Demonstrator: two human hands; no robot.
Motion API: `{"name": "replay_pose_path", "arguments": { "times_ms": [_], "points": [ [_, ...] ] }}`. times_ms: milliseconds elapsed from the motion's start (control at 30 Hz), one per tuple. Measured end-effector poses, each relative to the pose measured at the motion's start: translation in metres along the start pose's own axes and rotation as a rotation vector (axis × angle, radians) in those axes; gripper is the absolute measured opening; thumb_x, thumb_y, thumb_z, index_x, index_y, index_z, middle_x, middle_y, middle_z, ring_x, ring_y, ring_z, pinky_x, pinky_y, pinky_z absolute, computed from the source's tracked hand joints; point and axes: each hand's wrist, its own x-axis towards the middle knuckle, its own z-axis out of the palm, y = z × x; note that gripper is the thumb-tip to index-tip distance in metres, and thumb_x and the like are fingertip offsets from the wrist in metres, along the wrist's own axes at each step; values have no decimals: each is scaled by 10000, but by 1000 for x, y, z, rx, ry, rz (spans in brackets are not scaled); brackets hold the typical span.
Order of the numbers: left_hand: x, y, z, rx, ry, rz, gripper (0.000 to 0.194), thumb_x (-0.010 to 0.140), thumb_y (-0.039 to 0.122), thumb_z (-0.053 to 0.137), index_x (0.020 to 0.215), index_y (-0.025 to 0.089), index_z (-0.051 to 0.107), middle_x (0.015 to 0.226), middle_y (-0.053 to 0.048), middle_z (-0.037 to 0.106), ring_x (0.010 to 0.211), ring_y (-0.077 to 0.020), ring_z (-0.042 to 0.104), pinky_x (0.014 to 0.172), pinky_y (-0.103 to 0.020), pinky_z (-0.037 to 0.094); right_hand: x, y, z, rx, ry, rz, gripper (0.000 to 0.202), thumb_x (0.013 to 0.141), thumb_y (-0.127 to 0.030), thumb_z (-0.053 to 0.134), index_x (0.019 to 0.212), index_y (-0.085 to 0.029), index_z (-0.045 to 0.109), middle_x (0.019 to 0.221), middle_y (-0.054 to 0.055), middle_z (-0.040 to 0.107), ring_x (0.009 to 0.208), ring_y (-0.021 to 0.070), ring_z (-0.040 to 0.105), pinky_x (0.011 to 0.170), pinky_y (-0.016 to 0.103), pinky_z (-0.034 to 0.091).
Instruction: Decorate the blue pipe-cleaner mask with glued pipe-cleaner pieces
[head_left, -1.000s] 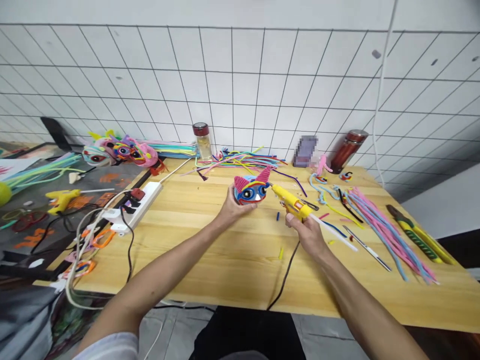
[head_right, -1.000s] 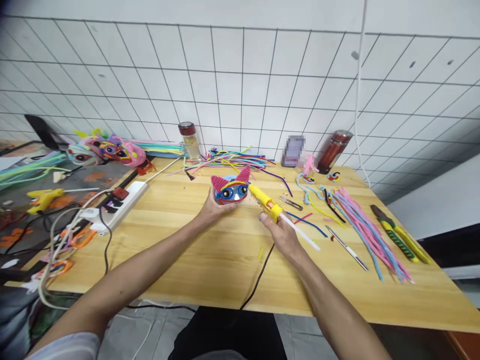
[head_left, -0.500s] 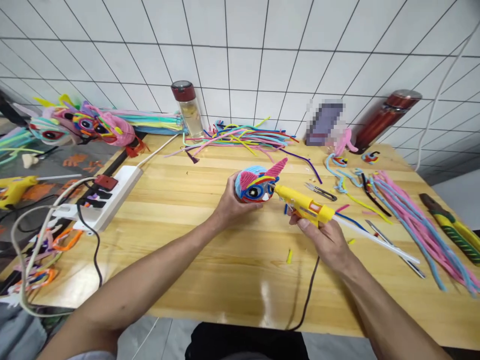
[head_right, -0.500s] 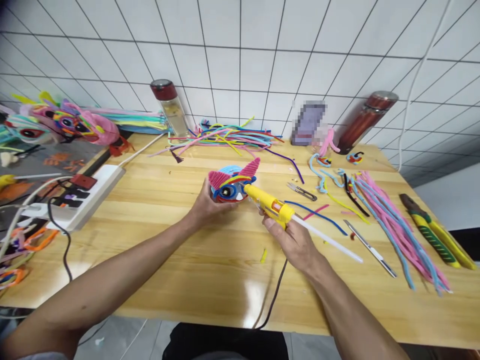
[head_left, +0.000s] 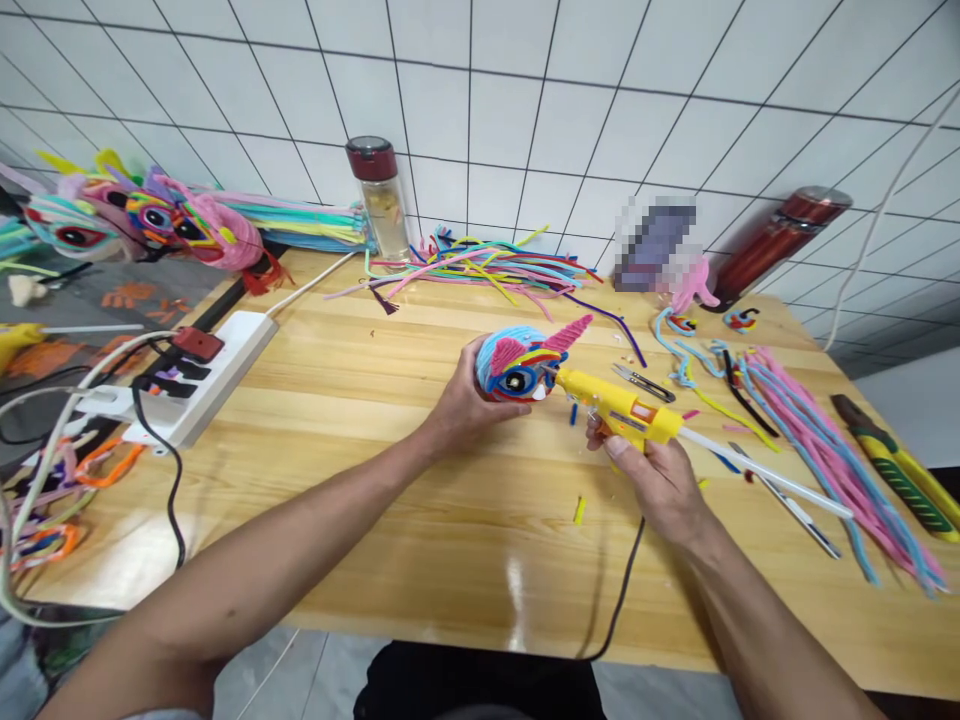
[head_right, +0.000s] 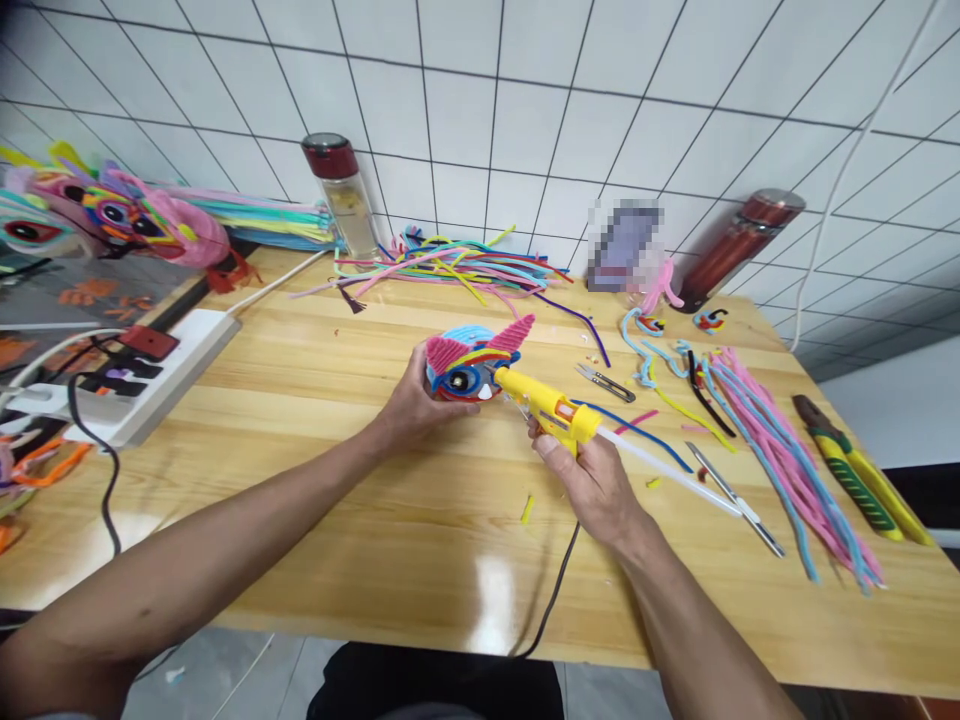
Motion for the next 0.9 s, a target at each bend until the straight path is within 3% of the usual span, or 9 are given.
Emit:
{"name": "replay_pose_path", "arguments": {
  "times_ms": [900],
  "points": [
    [0, 6, 1, -1, -17, 9, 1060, 596, 391, 1020, 1465, 255, 429, 1493, -137, 590, 1378, -341, 614, 1193, -496, 501, 3, -4, -2, -91, 16, -2, 421, 1022, -609, 556, 1005, -230, 738, 929, 65, 745, 881, 248, 679, 844, 384, 563]
  ]
}}
